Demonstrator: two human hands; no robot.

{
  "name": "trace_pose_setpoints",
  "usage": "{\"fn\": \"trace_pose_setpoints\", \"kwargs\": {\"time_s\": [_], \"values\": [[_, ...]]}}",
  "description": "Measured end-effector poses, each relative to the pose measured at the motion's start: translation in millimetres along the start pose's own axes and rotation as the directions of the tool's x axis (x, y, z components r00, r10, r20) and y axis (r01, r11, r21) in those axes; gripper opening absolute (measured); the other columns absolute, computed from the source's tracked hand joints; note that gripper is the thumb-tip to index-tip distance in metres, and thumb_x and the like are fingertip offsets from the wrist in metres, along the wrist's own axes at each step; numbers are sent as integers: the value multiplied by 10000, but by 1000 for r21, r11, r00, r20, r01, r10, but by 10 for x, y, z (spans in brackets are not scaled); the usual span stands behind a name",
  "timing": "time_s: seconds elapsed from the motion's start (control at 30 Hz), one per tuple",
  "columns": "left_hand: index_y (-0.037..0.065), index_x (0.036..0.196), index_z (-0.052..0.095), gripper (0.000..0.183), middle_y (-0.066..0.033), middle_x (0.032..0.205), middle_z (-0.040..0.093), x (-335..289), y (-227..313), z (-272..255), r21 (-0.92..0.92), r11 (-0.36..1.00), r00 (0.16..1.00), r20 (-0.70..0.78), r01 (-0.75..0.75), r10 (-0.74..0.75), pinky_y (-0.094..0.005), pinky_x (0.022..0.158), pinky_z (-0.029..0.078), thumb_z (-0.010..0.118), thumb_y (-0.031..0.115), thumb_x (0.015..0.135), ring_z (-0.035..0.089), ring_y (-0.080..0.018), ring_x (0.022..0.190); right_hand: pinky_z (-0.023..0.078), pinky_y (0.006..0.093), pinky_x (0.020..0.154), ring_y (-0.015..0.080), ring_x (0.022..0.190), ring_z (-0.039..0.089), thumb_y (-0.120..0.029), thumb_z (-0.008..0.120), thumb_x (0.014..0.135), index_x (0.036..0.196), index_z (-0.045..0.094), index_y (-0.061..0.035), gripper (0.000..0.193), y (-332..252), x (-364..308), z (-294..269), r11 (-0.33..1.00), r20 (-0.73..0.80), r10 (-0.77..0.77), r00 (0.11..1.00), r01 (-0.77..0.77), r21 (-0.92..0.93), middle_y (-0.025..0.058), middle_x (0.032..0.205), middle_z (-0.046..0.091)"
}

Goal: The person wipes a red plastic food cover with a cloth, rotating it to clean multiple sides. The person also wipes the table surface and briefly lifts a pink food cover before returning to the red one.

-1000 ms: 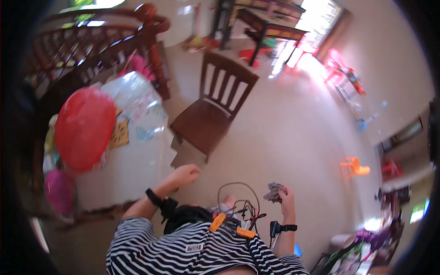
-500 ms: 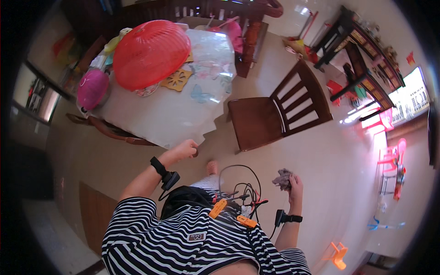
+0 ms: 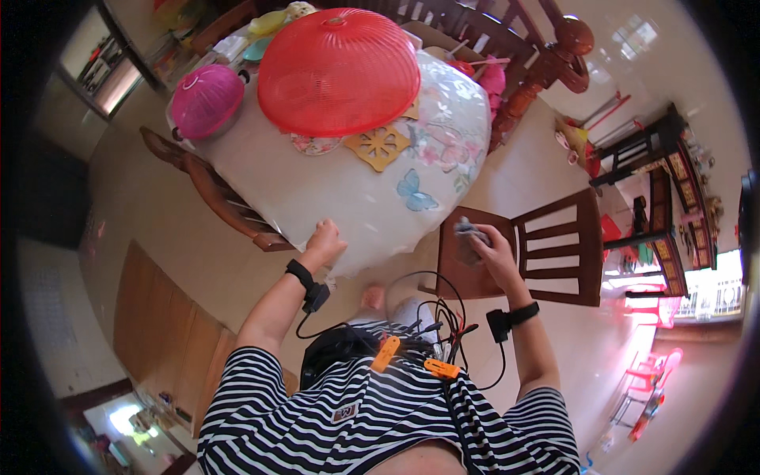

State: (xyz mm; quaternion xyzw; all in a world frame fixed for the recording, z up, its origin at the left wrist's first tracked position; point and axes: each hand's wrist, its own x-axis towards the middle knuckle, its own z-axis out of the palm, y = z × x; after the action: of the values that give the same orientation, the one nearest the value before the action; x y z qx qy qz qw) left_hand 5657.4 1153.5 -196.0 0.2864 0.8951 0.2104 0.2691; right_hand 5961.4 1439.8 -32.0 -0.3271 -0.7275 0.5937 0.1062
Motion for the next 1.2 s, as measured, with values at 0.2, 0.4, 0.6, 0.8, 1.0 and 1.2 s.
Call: {"fn": "trace_pose_setpoints", "kwargs": {"time_s": [0.2,0.4,0.6,0.8,1.0,1.2], "values": [[44,1105,515,475,-197,1184,522,-174,271,-175,-8,999,999,15,37,-37,-458,928,511,775,276,782,602,-380,1080,558,374,822,287,969,643,-89,706,905,1229,627,-74,333,236,1199,1171,914,308,-266,913,341,-221,151,1107,614],[59,1037,505,432,-177,1142,538,-125,263,-131,-49,990,991,9,136,-136,-466,890,510,783,238,760,594,-382,1087,493,433,920,364,1067,588,-188,609,930,1246,626,-123,323,91,1688,1900,342,706,-521,480,875,-343,149,1162,577],[67,1001,518,429,-174,1119,570,-288,413,-231,-45,969,970,-6,243,-243,-477,849,523,817,182,716,615,-384,1048,503,456,848,370,982,606,-169,630,868,1165,643,-129,300,234,2364,1023,570,515,-408,754,651,-501,162,1093,631],[62,953,520,416,-172,1071,580,-194,535,-283,-39,953,954,14,300,-299,-467,827,524,831,165,696,626,-381,1009,457,533,933,424,1086,563,-192,713,842,1203,623,-106,382,841,3597,-543,439,-199,-573,795,93,-894,230,1204,576],[55,929,504,425,-170,1063,578,-161,616,-351,-12,940,939,52,340,-339,-452,839,520,841,147,688,619,-374,1005,482,520,847,428,984,566,-136,666,791,1017,625,-41,248,716,3591,-7,528,0,-582,813,378,-760,234,1045,591],[57,925,505,425,-169,1061,578,-177,489,-281,-31,958,958,9,286,-286,-443,850,516,845,145,685,608,-368,1012,481,429,884,309,1002,583,-244,639,876,1137,640,-114,292,605,2161,1113,459,782,-479,399,873,-164,133,1002,607]]}}
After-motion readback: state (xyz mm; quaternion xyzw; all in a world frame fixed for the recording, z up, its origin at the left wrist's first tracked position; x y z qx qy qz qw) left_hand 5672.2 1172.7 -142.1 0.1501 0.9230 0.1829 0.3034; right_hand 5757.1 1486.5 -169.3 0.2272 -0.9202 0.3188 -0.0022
